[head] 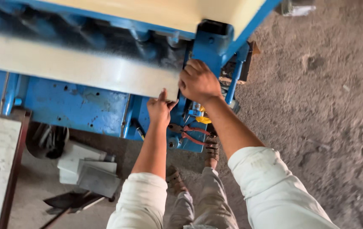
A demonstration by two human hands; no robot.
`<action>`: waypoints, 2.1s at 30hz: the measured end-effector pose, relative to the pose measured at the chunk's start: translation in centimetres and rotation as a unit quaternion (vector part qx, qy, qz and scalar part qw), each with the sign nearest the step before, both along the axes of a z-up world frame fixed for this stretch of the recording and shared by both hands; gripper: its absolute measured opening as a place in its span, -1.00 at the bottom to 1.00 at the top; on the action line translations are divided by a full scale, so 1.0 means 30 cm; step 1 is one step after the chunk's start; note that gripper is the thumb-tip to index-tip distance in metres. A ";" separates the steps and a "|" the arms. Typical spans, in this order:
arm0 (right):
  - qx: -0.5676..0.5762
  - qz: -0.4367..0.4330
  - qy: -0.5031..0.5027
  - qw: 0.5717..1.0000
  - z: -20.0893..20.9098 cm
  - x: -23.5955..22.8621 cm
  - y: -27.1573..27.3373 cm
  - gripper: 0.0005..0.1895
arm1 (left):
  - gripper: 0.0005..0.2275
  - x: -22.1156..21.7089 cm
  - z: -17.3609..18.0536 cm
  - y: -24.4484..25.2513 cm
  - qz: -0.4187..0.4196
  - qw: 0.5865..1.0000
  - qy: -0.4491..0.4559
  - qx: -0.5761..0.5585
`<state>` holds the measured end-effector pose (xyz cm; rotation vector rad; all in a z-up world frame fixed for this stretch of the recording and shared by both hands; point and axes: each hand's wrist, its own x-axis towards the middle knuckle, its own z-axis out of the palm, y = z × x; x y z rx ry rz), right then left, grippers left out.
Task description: The person repeatedly picks up rectangular metal sheets from a stack, places them into a blue industrial bending machine, and operates the lever to bend the edge. After each bend, the person removes the sheet and places it back onto the stack.
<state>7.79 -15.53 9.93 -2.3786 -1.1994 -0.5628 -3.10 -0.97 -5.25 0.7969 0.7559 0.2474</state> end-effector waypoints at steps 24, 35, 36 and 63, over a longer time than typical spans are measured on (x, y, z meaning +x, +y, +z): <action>-0.046 -0.017 0.028 0.998 -0.016 0.013 0.004 -0.90 | -0.74 -0.119 0.026 0.078 -0.098 0.993 -0.048 -0.037; -0.069 -0.026 0.015 0.997 -0.004 0.005 0.014 -0.90 | -0.67 -0.118 0.019 0.068 -0.065 0.998 0.006 0.009; -0.066 -0.025 0.009 0.997 0.000 0.008 0.014 -0.90 | -0.65 -0.108 0.011 0.074 -0.062 0.998 0.002 0.010; -0.091 -0.045 -0.010 0.995 -0.034 -0.002 0.017 -0.87 | -0.71 -0.120 0.043 0.088 -0.073 0.997 -0.030 -0.016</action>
